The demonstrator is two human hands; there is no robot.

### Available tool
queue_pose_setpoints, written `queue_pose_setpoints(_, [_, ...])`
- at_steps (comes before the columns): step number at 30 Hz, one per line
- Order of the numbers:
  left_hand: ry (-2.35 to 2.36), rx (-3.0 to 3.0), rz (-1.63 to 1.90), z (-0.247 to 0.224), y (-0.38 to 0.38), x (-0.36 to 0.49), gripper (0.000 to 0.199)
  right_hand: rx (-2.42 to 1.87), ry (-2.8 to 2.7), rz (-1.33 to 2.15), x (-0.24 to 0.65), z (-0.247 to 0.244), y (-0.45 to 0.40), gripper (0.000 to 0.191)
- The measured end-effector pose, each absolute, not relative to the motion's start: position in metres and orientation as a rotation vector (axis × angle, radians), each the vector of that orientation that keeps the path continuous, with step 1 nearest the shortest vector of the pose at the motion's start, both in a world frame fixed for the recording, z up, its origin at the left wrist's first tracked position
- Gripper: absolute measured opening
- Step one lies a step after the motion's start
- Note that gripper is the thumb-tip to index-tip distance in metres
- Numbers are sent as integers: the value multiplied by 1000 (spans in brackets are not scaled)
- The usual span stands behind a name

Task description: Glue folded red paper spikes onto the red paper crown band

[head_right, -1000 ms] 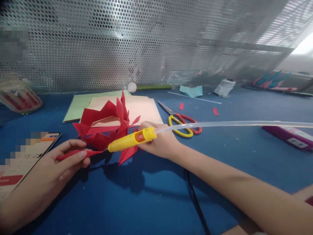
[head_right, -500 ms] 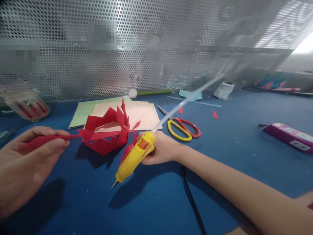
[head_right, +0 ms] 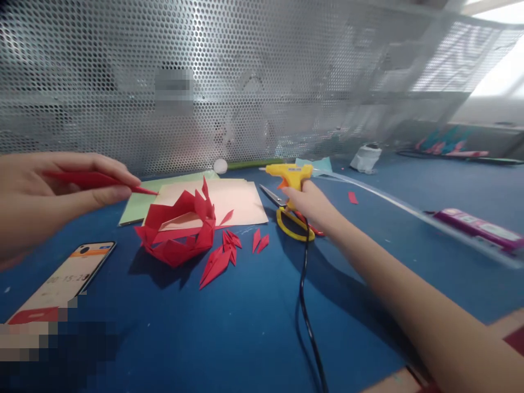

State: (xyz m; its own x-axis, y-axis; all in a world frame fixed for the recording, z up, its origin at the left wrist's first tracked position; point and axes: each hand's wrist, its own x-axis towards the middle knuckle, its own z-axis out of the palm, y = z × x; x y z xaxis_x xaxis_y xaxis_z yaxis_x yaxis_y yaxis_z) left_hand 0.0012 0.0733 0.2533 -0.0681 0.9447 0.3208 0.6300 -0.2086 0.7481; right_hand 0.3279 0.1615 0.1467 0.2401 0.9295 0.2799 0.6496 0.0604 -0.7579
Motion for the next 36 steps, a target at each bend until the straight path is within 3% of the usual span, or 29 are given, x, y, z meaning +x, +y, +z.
queue_pose_setpoints(2, [1645, 1900, 1058, 245, 74, -2, 38, -1798, -1491, 346, 348, 144, 170, 14])
queue_pose_setpoints(7, [1612, 1896, 997, 231, 77, -7, 46, -2010, -1515, 62, 373, 135, 178, 38])
queue_pose_setpoints(9, [1647, 1940, 974, 230, 78, -6, 40, -1987, -1527, -88, 371, 135, 174, 34])
queue_pose_setpoints(12, [1685, 1951, 963, 229, 80, -3, 31, -1844, -1585, -302, 349, 141, 163, 14])
queue_pose_setpoints(15, [1639, 2007, 967, 226, 81, -1, 21, -1514, -1792, -432, 304, 146, 143, 13])
queue_pose_setpoints(21, [1444, 2039, 977, 215, 87, -2, 17, -758, -2162, -341, 216, 154, 90, 27])
queue_pose_setpoints(27, [1408, 2067, 1001, 214, 88, -5, 20, -986, -2226, -238, 183, 156, 86, 39])
queue_pose_setpoints(36, [1375, 2059, 969, 206, 90, -1, 23, -977, -2221, -209, 180, 141, 96, 21])
